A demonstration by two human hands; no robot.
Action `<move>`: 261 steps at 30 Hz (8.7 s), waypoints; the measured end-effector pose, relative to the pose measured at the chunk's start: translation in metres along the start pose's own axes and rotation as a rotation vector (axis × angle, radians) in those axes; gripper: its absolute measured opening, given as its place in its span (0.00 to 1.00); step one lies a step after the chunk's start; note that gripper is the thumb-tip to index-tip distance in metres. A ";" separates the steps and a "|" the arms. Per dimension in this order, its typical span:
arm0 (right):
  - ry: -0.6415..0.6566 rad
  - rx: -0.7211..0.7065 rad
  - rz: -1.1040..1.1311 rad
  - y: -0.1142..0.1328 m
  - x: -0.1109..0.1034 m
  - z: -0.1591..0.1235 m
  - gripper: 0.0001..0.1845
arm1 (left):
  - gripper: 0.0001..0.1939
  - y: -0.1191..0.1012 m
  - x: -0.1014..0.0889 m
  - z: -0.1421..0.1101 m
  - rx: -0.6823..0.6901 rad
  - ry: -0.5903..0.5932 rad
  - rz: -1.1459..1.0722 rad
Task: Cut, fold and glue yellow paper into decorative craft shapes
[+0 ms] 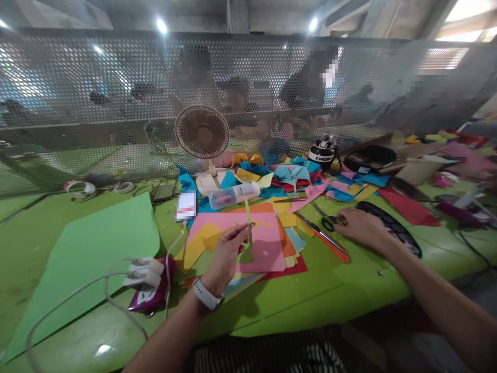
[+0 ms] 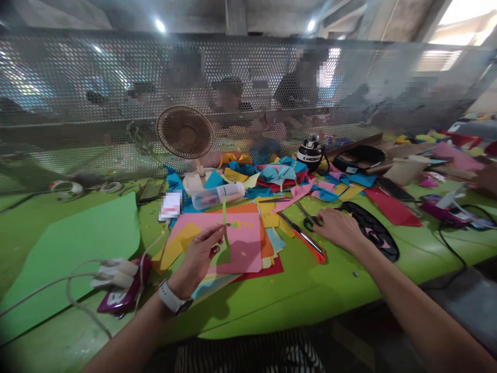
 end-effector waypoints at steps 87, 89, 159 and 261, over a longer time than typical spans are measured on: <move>1.126 -0.231 1.122 0.174 0.044 -0.097 0.22 | 0.08 -0.008 -0.017 0.002 0.004 -0.148 -0.281; 1.141 -0.232 1.132 0.175 0.042 -0.097 0.22 | 0.08 -0.008 -0.017 0.001 0.013 -0.139 -0.274; 1.096 -0.252 1.163 0.175 0.050 -0.097 0.25 | 0.10 -0.010 -0.013 -0.003 0.010 -0.035 -0.194; 0.975 -0.340 1.102 0.183 0.055 -0.108 0.20 | 0.11 0.010 -0.002 -0.014 0.091 -0.241 -0.360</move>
Point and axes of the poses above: each hand's wrist, its own z-axis towards the middle knuckle, its own x-axis out of the palm, y = z × x, the point moved 5 cm from there along z, towards the middle knuckle, and after that the axes turned 15 degrees about x, right-handed, at the moved point
